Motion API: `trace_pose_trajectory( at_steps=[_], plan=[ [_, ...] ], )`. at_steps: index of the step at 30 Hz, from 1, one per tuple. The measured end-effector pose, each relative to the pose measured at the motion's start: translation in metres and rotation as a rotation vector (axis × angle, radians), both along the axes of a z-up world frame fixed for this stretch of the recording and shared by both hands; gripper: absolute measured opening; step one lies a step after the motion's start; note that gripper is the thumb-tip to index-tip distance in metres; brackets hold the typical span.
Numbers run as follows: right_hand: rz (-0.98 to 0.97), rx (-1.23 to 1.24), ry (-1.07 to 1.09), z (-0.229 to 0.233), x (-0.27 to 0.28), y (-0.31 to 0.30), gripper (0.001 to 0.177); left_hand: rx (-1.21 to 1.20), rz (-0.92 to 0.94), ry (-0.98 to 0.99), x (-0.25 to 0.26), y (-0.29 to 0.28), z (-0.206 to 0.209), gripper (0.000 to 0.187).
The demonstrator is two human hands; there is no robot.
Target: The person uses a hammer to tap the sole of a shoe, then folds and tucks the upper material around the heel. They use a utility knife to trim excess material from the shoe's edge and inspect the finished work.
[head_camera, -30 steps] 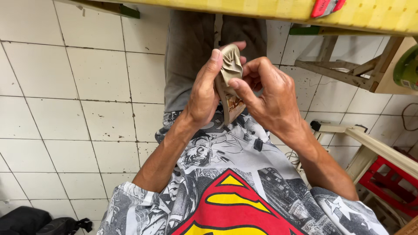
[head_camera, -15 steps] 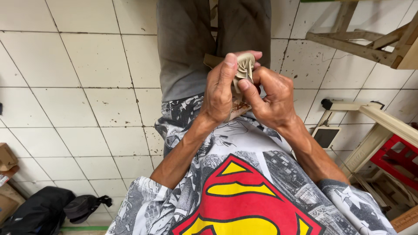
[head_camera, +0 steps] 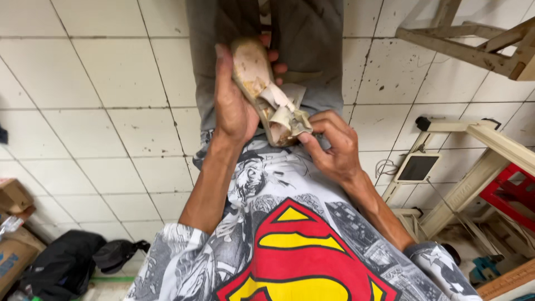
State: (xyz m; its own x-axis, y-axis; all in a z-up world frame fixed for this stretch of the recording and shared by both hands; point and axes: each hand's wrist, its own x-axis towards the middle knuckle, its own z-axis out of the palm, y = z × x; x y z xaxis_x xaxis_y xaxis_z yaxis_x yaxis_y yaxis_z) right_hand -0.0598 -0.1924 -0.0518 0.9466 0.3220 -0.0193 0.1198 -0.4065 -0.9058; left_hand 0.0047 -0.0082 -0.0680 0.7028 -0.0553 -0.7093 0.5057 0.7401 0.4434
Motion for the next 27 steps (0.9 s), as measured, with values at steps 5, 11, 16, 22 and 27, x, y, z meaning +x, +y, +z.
trace_pose_trajectory(
  at_steps=[5, 11, 16, 22, 27],
  plan=[
    [-0.126, 0.170, 0.176, -0.006, 0.001, -0.004, 0.015, -0.095, -0.025, -0.081, 0.001, -0.003, -0.002, 0.071],
    [-0.205, 0.334, 0.357, -0.002, -0.001, -0.006, 0.015, -0.068, -0.018, -0.077, 0.000, -0.006, 0.006, 0.069],
    [-0.354, 0.547, 0.486, 0.001, 0.006, -0.006, 0.019, -0.122, 0.023, -0.123, -0.006, -0.010, 0.010, 0.068],
    [-0.538, 0.411, 0.419, 0.024, 0.008, 0.009, 0.046, -0.074, 0.011, -0.076, -0.006, -0.016, 0.023, 0.070],
    [-0.315, 0.019, 0.249, 0.026, 0.004, 0.023, 0.039, -0.050, 0.071, -0.156, -0.014, -0.027, 0.023, 0.059]
  ],
)
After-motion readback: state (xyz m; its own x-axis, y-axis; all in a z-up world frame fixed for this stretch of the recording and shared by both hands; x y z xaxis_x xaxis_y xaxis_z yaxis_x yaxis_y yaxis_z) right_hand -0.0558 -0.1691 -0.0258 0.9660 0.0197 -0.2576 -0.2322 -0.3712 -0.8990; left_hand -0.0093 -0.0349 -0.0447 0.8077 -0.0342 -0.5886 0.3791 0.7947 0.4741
